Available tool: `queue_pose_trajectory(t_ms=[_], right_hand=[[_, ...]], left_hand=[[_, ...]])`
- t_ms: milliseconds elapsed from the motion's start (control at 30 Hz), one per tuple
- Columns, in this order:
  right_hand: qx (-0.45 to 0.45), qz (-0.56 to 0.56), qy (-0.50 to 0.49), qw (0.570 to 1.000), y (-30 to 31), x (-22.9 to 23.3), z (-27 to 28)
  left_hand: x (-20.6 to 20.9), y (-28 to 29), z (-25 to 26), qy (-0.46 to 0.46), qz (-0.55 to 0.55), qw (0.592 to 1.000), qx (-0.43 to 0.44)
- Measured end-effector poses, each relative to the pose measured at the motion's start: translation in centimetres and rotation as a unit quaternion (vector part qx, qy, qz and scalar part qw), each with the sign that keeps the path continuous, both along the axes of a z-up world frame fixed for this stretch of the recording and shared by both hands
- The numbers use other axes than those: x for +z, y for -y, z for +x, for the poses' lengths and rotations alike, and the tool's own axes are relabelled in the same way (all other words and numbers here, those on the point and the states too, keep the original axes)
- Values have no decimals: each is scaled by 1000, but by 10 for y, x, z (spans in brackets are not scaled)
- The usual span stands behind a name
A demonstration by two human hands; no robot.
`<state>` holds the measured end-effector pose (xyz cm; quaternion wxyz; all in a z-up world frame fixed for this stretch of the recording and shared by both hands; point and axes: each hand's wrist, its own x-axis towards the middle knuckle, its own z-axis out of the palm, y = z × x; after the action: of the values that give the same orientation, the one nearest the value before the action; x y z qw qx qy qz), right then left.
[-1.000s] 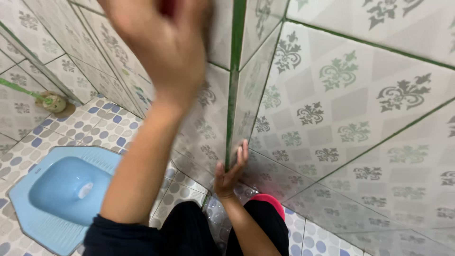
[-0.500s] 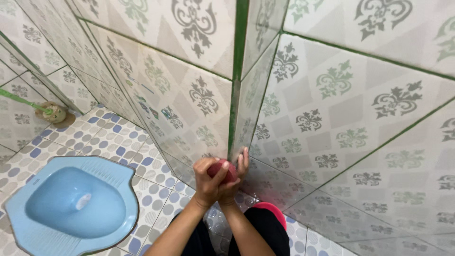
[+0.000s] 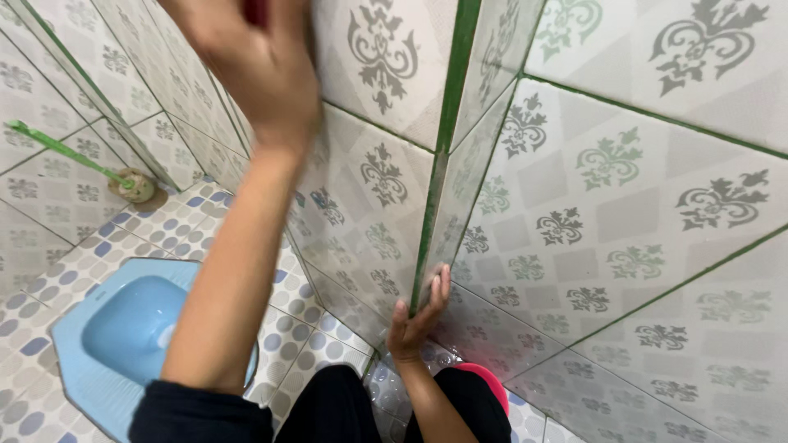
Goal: The person scrubs the tiled bathroom wall using a sponge and a pink scrubbing pad, repeatedly dipping the sponge into a pink scoop filled with soapy water. The person remains seated on the floor throughout the task.
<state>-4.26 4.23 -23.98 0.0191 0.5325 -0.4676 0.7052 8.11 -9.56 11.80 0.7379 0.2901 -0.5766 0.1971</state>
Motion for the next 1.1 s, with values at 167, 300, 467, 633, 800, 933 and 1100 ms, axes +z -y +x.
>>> queue_pose_trajectory(t_ms=[167,300,467,633,800,933,1100], right_hand=[[-5,-10,8,1000,0,4,4],[27,-19,28,999,1,2,7],[16,-36,23,999,3,5,9],[-2,-34,23,999,1,7,9],[-15,-32,8,999,0,3,11],[8,-10,35,999,1,-1,10],[48,-37,52,997,2,0,14]], left_hand=[[-65,-84,-65,215,-5,969,-119],[-25,-45,-40,103,-107,989,2],[16,29,59,-74,63,995,35],[-90,-2,53,-74,93,991,62],[-178,-96,-28,-3,134,987,-94],[-153,-104,-59,186,-45,980,-61],[-67,-16,-6,-32,9,998,-47]])
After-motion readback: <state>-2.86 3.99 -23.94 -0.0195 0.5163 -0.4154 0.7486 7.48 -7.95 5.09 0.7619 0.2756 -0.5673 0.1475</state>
